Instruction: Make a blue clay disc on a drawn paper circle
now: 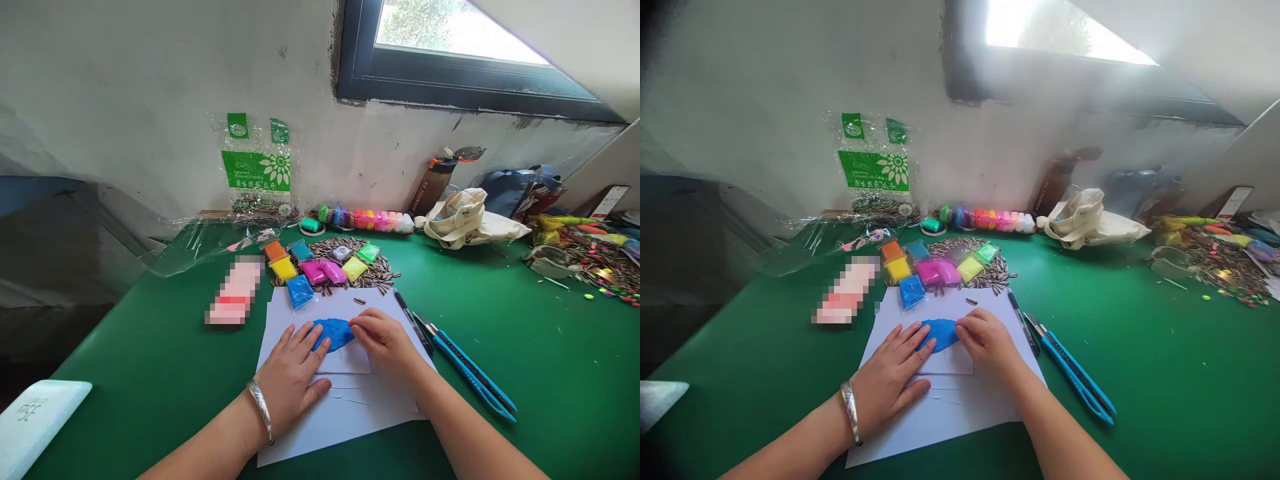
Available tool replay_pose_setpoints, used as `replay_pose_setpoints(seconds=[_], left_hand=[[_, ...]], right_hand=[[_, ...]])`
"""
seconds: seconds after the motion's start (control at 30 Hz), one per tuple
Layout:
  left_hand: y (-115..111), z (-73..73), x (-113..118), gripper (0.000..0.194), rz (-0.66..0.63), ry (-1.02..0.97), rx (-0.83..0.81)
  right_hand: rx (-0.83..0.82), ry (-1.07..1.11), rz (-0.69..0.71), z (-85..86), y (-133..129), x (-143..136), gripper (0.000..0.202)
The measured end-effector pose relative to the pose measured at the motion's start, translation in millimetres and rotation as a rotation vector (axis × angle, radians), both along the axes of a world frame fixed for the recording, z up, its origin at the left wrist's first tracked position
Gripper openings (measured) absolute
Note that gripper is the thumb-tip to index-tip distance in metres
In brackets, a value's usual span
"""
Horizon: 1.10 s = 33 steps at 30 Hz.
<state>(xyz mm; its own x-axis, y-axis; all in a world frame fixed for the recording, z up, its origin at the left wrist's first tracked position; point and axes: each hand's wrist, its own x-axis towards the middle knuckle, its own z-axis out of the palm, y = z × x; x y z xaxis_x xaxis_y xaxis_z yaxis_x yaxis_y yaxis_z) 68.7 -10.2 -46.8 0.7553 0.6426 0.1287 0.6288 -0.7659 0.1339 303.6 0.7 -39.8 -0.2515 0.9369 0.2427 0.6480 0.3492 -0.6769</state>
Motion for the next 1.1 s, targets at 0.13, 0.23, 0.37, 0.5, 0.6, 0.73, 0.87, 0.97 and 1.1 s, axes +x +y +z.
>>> replay_pose_setpoints(seconds=[0.13,0.23,0.37,0.5,0.6,0.73,0.87,0.97,1.1], left_hand=[[0.3,3.8,0.1,0.052,-0.001,0.022,-0.016],[0.6,5.7,0.6,0.051,0.002,0.029,-0.031],[0.3,5.0,1.0,0.051,0.009,0.012,-0.032],[-0.1,1.0,0.0,0.052,0.003,-0.024,-0.015],[0.0,-0.7,-0.9,0.051,-0.002,-0.057,-0.004],[0.0,-0.2,-1.2,0.052,-0.008,-0.059,-0.023],[-0.6,-1.6,-1.9,0.057,0.001,-0.112,-0.043],[0.4,-2.1,-6.4,0.059,0.017,-0.195,-0.033],[5.6,0.5,-17.7,0.044,-0.009,-0.214,-0.001]], right_hand=[[0.105,-0.247,0.085,12.3,-13.0,-6.7,0.020],[0.104,-0.415,0.123,18.8,-18.4,-6.5,0.021],[0.118,-0.444,0.119,17.0,-21.1,-1.7,0.026],[0.199,-0.448,0.062,12.1,-20.0,-6.9,0.030],[0.191,-0.511,0.069,9.2,-18.0,-13.7,0.035],[0.188,-0.539,0.080,4.9,-17.8,-15.4,0.038],[0.181,-0.551,0.084,1.6,-17.2,-14.7,0.043],[0.129,-0.549,0.089,1.6,-15.3,-15.4,0.041],[0.113,-0.540,0.087,2.3,-15.3,-14.5,0.040]])
